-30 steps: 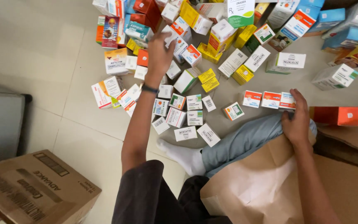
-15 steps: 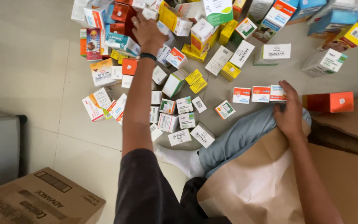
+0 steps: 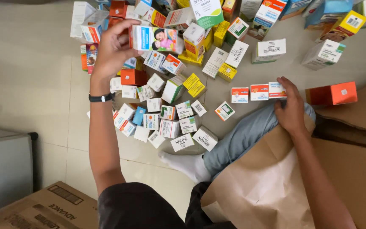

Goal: The person sorts and packs various medicine boxes from the floor into a larger cardboard box.

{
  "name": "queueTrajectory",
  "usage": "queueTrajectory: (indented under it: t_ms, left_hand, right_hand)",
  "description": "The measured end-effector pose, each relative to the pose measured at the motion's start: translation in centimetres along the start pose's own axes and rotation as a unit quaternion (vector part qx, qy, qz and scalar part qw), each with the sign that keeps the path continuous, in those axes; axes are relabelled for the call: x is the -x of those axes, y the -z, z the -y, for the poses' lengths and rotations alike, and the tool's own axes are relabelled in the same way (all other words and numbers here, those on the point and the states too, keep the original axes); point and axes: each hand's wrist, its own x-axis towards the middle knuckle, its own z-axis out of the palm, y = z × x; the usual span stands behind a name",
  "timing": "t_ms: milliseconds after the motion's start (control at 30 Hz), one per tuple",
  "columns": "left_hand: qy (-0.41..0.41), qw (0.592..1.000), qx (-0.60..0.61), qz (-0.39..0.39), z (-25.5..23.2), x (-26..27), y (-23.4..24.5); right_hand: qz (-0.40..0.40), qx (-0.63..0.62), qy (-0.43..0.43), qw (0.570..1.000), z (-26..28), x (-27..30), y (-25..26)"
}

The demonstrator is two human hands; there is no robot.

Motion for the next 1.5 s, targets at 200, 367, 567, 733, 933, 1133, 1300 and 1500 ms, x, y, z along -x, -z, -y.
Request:
queueTrajectory:
  t_ms: [200,367,567,733,933,1133,1300,1500]
  left_hand:
    - [-0.079,0.992,-0.029,0.097,-4.4,-2.6,-9.6]
    - [-0.339,0.912,-0.186,0.137,-4.6,-7.2,-22.4]
    - [-0.371,0.845,-0.297,0.245,-1.8,-10.6,-32.8]
    - [-0.374,0.819,-0.348,0.261,0.5,-10.0,-34.3]
    - [-0.308,0.79,-0.451,0.278,7.8,-9.0,-35.6]
    - [-0.313,0.831,-0.413,0.2,5.7,-6.3,-30.1]
    - [-0.251,0.891,-0.351,0.143,1.4,-1.5,-23.7]
    - [-0.086,0.976,-0.181,0.084,1.9,2.5,-25.9]
  right_hand:
    - [-0.024,0.018,0.003,1.0,-1.1,0.3,-0.2]
    - [-0.051,0.006,0.001,0.999,-1.1,0.3,-0.5]
    - [-0.152,0.038,-0.038,0.987,-3.1,0.9,-1.2]
    - [-0.209,0.019,-0.076,0.975,-3.8,0.9,-1.1]
    - [-0.215,-0.172,-0.117,0.954,-9.2,2.1,-2.5]
    - [-0.213,-0.254,-0.16,0.93,-8.6,1.9,-2.0]
    - [-0.223,-0.205,-0.075,0.95,-7.4,1.8,-1.9]
    - [-0.282,-0.006,0.01,0.959,-2.4,2.0,-1.4]
